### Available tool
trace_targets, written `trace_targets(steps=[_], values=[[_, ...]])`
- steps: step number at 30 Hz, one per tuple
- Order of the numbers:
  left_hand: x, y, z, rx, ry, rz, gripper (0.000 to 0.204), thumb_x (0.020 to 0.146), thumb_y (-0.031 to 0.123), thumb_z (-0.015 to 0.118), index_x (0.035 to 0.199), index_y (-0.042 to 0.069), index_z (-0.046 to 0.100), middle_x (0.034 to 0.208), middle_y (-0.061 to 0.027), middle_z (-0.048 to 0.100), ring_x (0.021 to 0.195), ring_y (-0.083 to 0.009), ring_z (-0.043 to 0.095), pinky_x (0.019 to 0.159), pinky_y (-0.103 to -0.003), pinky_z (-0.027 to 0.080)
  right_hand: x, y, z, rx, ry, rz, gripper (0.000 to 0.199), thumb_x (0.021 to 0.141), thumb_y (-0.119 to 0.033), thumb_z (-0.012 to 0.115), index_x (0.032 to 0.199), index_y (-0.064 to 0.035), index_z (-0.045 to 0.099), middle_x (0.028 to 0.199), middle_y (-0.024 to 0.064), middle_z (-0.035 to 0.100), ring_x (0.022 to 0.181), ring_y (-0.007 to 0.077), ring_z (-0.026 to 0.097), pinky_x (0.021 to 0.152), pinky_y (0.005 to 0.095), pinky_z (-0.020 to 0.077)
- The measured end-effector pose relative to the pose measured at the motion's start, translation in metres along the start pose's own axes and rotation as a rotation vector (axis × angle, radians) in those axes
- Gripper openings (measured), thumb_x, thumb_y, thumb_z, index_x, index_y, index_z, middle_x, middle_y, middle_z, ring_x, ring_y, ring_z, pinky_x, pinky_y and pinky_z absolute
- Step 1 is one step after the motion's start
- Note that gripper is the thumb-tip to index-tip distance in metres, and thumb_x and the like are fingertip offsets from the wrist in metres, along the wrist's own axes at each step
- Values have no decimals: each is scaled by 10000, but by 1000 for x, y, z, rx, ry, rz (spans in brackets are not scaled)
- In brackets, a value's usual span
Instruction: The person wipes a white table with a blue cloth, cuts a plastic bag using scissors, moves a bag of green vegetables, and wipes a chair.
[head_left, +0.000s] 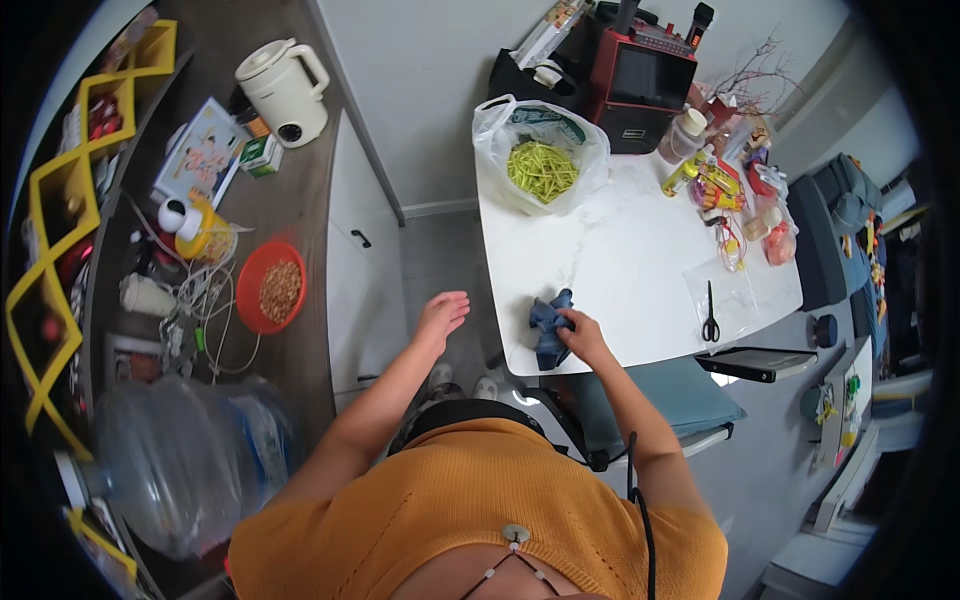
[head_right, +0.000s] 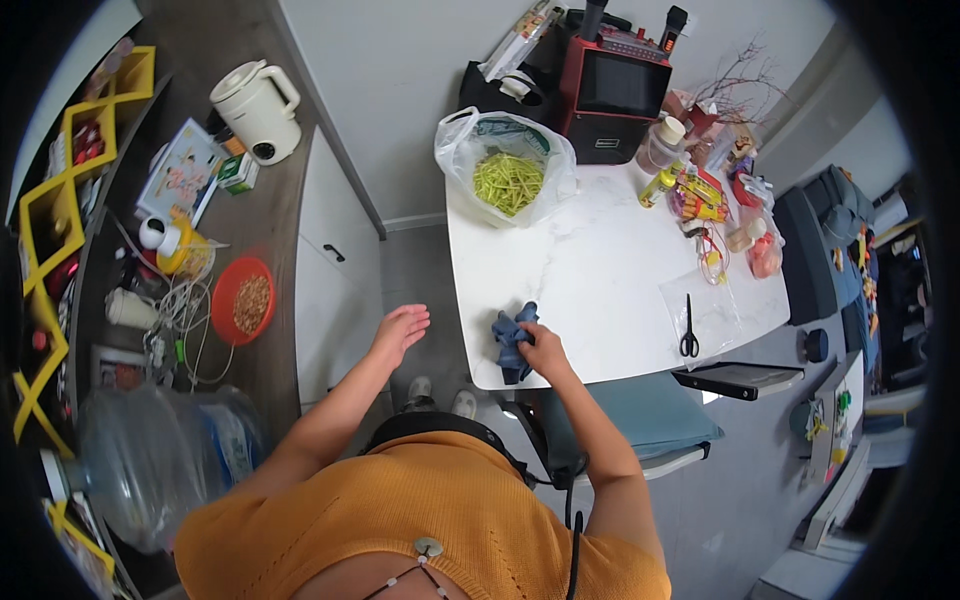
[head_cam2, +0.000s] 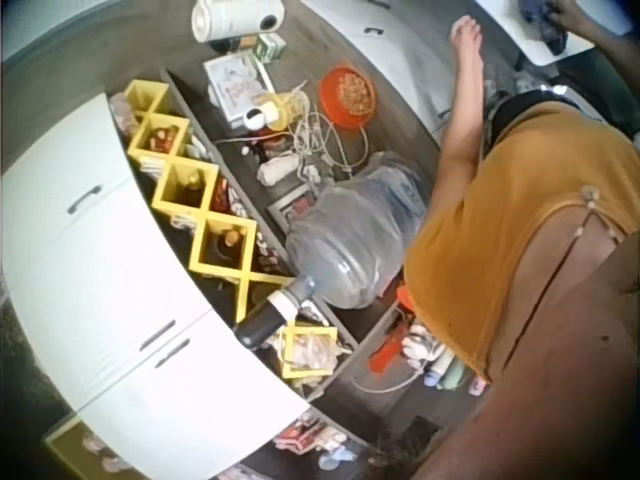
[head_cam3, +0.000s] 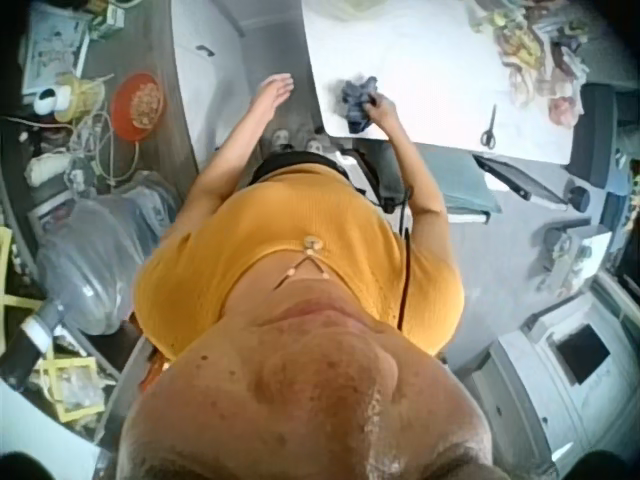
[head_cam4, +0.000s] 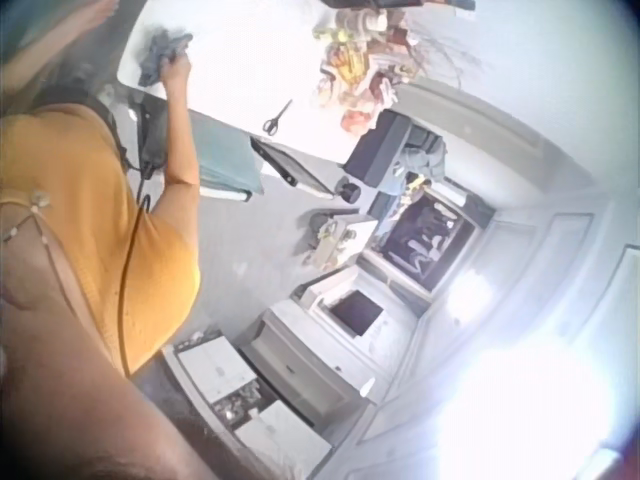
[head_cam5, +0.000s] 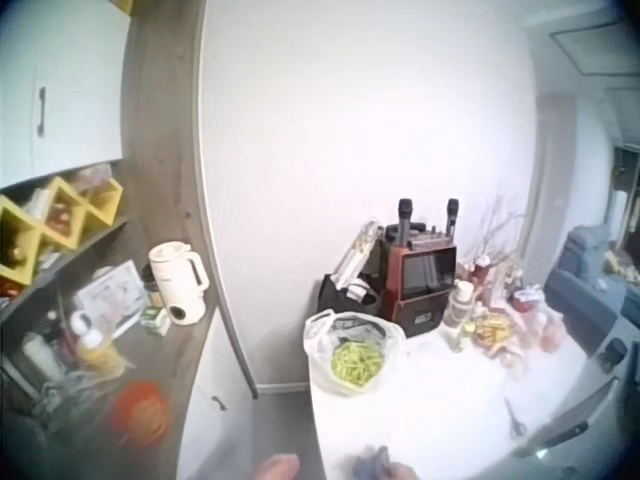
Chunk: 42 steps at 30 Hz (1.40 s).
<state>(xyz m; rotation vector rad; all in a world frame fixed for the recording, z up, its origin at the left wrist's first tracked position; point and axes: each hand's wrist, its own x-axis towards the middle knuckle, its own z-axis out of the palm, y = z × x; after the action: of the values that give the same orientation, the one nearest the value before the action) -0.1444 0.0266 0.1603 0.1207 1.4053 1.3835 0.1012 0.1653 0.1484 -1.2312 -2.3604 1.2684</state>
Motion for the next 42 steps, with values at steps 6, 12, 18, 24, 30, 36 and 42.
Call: trace_targets(steps=[6,12,18,24,30,36,42], values=[[78,61,34,116,-59,246,205,796,103,473,980,51,547,923,-38,565,860,-129,527,775,-267,411,-4,1,-4,-156,167,61,273,688,-124,561,956,-87,593,925,150,575,844,281,557,736,342,447],[166,116,47,463,79,834,215,730,89,569,938,42,542,834,-53,529,711,-153,498,686,-258,416,57,-25,-39,121,358,179,226,765,-174,510,944,-72,605,795,98,611,712,178,575,662,274,448],[203,152,68,608,275,783,490,666,201,656,1061,11,437,1024,-175,415,873,-259,451,787,-328,389,135,-57,-57,752,417,486,467,770,-312,550,1140,-41,465,1057,92,533,938,196,503,762,309,421],[242,149,75,550,166,595,411,667,178,662,983,-31,502,974,-130,497,844,-195,490,748,-300,396,171,-88,-63,645,254,650,733,719,-415,603,1229,18,301,1183,118,411,1097,216,388,878,365,355],[227,150,88,254,-74,426,243,710,82,601,927,-19,556,888,-48,578,789,-123,534,706,-258,404,180,-57,-56,629,587,572,315,752,-221,587,947,24,555,868,92,587,801,157,524,716,291,405],[202,135,95,188,-65,311,308,719,75,589,1007,-5,512,937,-47,550,862,-123,508,763,-253,379,155,-39,-61,554,678,476,241,744,-165,581,882,33,589,794,93,603,708,146,539,665,269,412],[168,110,100,177,-126,283,325,731,85,581,1029,-3,488,939,-40,532,864,-132,500,776,-253,376,118,-36,-71,570,728,475,223,740,-166,582,848,29,595,726,66,594,648,123,520,619,255,407]])
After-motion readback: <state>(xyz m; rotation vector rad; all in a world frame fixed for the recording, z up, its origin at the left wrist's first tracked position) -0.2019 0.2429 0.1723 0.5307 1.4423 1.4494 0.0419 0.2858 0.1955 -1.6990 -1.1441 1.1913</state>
